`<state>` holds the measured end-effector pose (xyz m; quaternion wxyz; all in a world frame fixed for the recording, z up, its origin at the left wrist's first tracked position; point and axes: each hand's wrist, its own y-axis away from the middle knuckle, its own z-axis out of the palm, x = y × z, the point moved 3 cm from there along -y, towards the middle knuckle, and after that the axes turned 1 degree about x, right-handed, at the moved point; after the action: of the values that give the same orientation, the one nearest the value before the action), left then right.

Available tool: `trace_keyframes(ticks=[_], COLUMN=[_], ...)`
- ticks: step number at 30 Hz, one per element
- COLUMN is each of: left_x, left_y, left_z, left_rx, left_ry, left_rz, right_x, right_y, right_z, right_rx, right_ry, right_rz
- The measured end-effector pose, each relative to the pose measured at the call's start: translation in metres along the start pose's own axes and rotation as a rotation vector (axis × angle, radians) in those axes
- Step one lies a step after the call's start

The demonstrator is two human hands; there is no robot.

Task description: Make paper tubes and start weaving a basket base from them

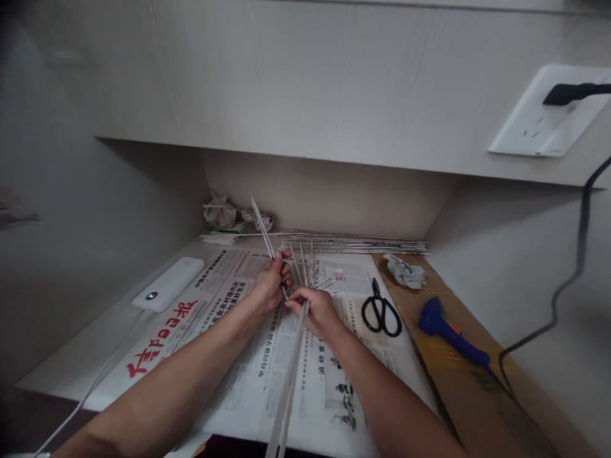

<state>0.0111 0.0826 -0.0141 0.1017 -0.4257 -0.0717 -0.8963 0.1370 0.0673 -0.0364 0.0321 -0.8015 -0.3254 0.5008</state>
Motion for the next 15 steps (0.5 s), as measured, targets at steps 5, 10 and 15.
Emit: trace_keyframes(ticks=[5,10,15], left_x=[-0.0006,-0.0018,-0.0009], left_y=[-0.0001,0.0,0.0023], left_z=[0.0013,0.0006,0.0015], left_rx=[0.009,0.038,0.036], left_ry=[-0.013,-0.027,-0.015], left_rz=[0.055,0.07,0.101], right_x=[0.0075,0.0067,0.0009], right_y=[-0.0011,-0.0016,-0.0015], right_z=[0.0024,0.0022,0.0009], right_rx=[0.023,0.053,0.047], right_ry=[0.008,-0.003,0.016], right_rz=[0.02,0.054,0.059])
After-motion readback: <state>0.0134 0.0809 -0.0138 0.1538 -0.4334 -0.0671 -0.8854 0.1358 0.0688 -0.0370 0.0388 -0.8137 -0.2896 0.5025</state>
